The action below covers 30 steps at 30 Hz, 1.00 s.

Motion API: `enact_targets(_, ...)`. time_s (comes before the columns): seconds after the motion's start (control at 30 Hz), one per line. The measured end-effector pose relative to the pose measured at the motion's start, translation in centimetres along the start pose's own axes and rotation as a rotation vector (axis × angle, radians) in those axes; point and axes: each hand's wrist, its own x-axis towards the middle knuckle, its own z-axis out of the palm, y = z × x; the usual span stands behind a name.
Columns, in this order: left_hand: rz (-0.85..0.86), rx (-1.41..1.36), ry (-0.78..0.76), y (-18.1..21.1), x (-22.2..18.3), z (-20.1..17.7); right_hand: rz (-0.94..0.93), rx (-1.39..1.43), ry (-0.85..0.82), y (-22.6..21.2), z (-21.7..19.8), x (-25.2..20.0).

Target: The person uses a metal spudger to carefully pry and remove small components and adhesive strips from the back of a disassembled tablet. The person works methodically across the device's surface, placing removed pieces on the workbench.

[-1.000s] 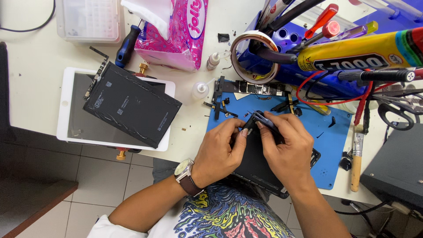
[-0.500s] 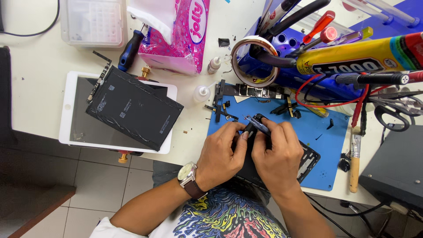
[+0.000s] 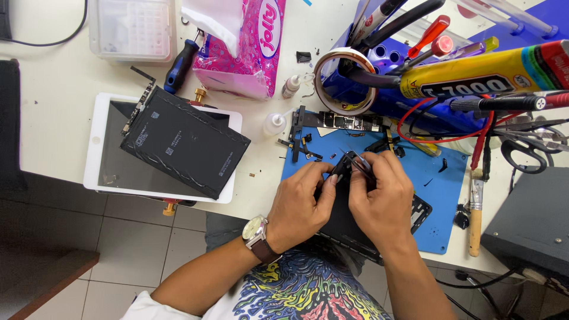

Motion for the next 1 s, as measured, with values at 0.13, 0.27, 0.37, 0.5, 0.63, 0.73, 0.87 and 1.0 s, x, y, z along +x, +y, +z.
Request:
enact_targets(0.13,-0.001,-0.011,-0.008,0.3,0.1,-0.1,-0.022,0.044,-0.005,0.6,0.2,0.3)
enact_targets(0.27,-0.010,-0.007,-0.005,0.2,0.0,0.0,-0.029,0.078,-0.016,0.7,0.2,0.0)
enact_targets(0.37,-0.020,-0.016,-0.009,0.2,0.2,-0.2,-0.029,0.106,-0.019,0.8,0.1,0.0)
enact_targets(0.5,-0.025,-0.036,-0.012,0.2,0.3,0.0,-0.040,0.121,-0.018,1.1,0.0,0.0)
enact_targets(0.63,-0.021,-0.022,-0.018,0.2,0.3,0.0,-0.042,0.120,-0.029,1.4,-0.2,0.0)
enact_targets(0.73,-0.027,-0.033,-0.016,0.3,0.2,0.1,-0.043,0.146,-0.024,1.4,-0.4,0.1)
enact_targets(0.87,-0.009,-0.023,-0.025,0.3,0.4,0.1,-0.058,0.173,-0.039,1.2,-0.8,0.5)
enact_targets(1.0,0.002,-0.021,-0.029,0.3,0.4,0.1,-0.058,0.182,-0.060,0.8,-1.3,0.7)
